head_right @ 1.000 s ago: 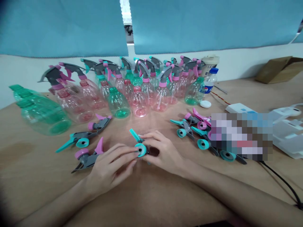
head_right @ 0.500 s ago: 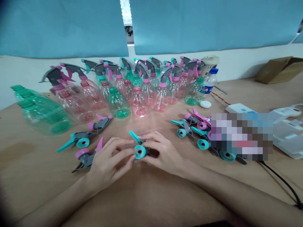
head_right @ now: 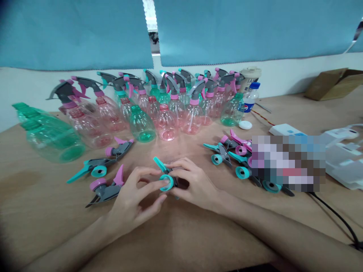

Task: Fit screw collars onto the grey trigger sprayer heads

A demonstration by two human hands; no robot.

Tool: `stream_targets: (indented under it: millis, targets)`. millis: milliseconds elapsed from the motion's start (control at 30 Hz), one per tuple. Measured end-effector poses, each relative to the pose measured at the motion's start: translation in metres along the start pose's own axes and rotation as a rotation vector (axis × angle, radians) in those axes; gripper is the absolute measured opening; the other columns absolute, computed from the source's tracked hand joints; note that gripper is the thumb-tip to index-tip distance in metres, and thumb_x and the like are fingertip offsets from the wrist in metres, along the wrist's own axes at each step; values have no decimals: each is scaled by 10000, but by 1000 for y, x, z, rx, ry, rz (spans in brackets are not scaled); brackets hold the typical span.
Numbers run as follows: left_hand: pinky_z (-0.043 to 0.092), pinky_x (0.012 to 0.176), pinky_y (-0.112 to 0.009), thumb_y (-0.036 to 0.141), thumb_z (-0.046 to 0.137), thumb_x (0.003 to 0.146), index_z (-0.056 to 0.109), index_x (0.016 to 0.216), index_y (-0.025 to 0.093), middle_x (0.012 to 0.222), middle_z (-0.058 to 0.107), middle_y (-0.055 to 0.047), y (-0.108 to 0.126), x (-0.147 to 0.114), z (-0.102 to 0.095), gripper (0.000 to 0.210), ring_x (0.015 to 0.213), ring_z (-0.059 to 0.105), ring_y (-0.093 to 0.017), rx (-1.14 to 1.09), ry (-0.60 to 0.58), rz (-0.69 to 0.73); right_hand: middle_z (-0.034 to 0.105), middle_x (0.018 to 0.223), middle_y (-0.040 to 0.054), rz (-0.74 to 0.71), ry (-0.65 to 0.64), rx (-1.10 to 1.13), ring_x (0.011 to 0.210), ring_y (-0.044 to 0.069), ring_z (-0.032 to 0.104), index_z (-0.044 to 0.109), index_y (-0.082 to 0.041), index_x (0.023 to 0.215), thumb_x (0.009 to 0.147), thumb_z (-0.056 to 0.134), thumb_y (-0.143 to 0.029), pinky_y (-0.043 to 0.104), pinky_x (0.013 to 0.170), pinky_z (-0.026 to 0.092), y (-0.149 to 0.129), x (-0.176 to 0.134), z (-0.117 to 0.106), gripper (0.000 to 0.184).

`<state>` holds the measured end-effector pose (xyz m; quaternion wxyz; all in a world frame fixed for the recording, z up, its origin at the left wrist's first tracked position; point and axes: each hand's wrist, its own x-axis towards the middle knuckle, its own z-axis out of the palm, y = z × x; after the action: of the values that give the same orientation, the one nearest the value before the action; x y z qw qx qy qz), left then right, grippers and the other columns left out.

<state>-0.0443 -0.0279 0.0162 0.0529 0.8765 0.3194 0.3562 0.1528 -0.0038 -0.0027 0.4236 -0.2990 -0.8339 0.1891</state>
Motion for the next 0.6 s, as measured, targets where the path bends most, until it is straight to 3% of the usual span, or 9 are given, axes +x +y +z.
stream_targets:
  millis: [200, 467, 600]
  targets:
    - [542, 675, -294, 179, 584, 816, 605, 929, 190, 993, 538, -71, -2, 1, -2, 116, 854, 569, -175, 68, 62, -43, 629, 1091, 81, 6, 7, 2, 1033, 215, 584, 646, -211, 984, 797, 660, -241, 393, 860, 517, 1, -1, 1, 190]
    - [531, 771, -355, 191, 585, 806, 592, 967, 174, 978, 548, -78, 7, 4, 0, 161, 920, 566, -203, 55, 24, -90, 628, 1082, 95, -37, 4, -14, 1025, 209, 584, 642, -185, 955, 783, 657, -191, 378, 871, 511, 1, -1, 3, 173]
    - [533, 711, -326, 218, 581, 809, 591, 912, 172, 918, 543, -68, 9, 3, 0, 113, 859, 564, -191, 60, 11, -90, 627, 1098, 100, -78, -13, -25, 1038, 213, 579, 640, -187, 959, 788, 656, -209, 390, 886, 505, 3, -2, 4, 173]
